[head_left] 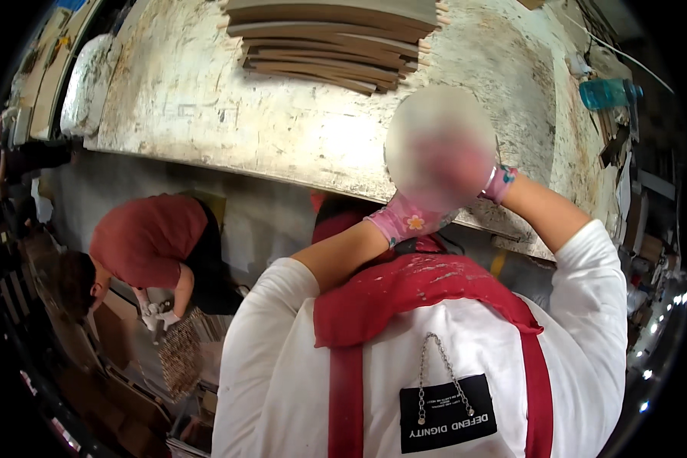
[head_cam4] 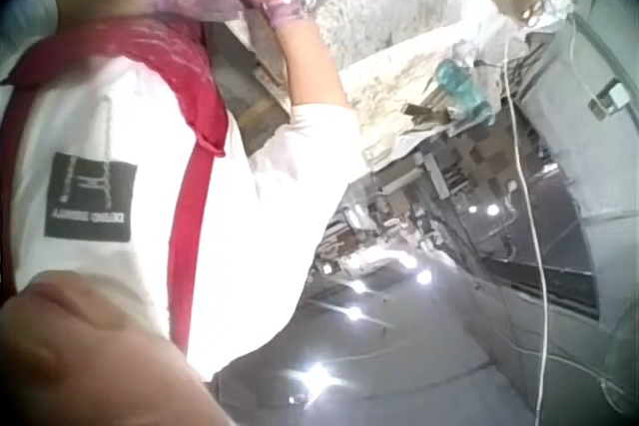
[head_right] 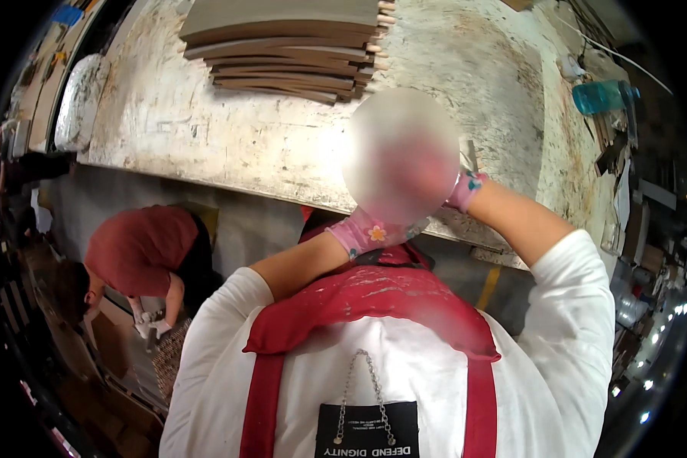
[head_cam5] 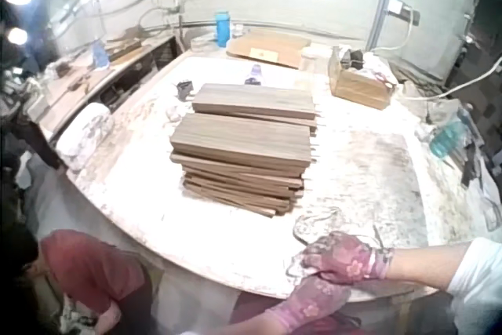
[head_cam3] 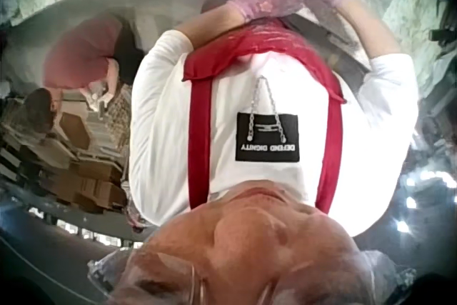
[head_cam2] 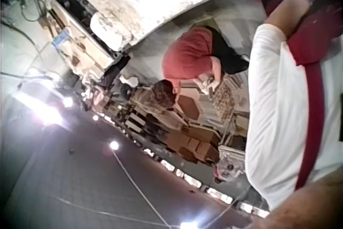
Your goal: The person picks up wooden slats one at a time from a table, wipes each slat with a cloth to remove dust or debris, and stacks the cleaned slats together on the work surface.
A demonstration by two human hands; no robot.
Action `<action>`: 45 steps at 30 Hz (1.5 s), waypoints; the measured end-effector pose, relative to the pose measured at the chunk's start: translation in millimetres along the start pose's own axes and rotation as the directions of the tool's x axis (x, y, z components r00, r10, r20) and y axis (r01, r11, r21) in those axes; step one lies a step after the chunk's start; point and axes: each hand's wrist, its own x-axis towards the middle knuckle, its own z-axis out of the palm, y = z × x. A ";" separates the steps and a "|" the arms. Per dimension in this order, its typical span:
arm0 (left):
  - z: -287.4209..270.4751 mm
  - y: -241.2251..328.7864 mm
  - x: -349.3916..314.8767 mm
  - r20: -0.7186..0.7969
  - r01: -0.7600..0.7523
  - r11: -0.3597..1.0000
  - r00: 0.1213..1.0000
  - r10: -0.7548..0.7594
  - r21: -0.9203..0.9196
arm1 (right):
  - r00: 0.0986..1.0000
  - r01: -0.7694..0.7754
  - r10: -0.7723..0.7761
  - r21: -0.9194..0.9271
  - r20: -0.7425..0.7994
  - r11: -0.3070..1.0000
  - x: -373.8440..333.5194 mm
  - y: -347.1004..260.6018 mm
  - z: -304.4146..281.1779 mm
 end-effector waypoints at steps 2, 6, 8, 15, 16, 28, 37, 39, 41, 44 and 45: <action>7.2 -2.1 -4.0 -0.049 -0.055 0.992 0.997 0.061 0.115 | 0.999 -0.018 0.011 0.130 0.048 0.991 10.7 -6.4 6.0; 13.4 -8.4 -7.7 -0.017 -0.110 0.972 0.993 0.116 0.208 | 0.972 0.074 -0.061 0.049 -0.225 0.996 32.0 -23.4 0.0; 14.8 -12.2 -9.2 -0.003 -0.134 0.957 0.990 0.140 0.258 | 0.961 -0.055 0.067 0.051 -0.270 0.997 31.7 -26.3 -18.5; 19.6 -10.9 -9.8 0.035 -0.121 0.964 0.993 0.116 0.237 | 0.916 -0.299 0.238 -0.155 -0.323 0.942 16.0 -24.1 -4.5; 34.0 -16.6 -12.2 0.030 -0.129 0.963 0.992 0.125 0.237 | 0.914 -0.253 0.249 0.031 -0.320 0.967 21.2 -19.1 13.1; -85.0 -45.7 -28.2 -0.110 0.099 0.936 0.992 -0.066 0.337 | 0.453 -0.694 0.799 0.406 -0.396 0.595 -53.1 -53.3 -61.3; -71.1 -40.2 -19.6 -0.145 0.120 0.934 0.987 -0.074 0.336 | 0.536 -0.779 0.699 0.043 -0.473 0.626 51.2 -81.7 -8.5; -74.8 -35.2 -13.2 -0.140 0.124 0.941 0.987 -0.083 0.316 | 0.488 -0.787 0.695 0.080 -0.528 0.612 24.4 -66.1 -17.8; -78.4 -31.5 -9.1 -0.089 0.170 0.942 0.985 -0.151 0.289 | 0.372 -0.874 0.837 0.153 -0.401 0.462 11.7 -62.4 -37.6; -75.2 -39.5 -11.9 -0.136 0.117 0.961 0.987 -0.084 0.251 | 0.600 -0.696 0.509 -0.090 -0.617 0.712 59.8 -82.6 -2.3; -77.3 -41.4 -11.2 -0.148 0.105 0.968 0.986 -0.072 0.227 | 0.635 -0.618 0.511 0.015 -0.579 0.786 61.2 -86.5 -14.0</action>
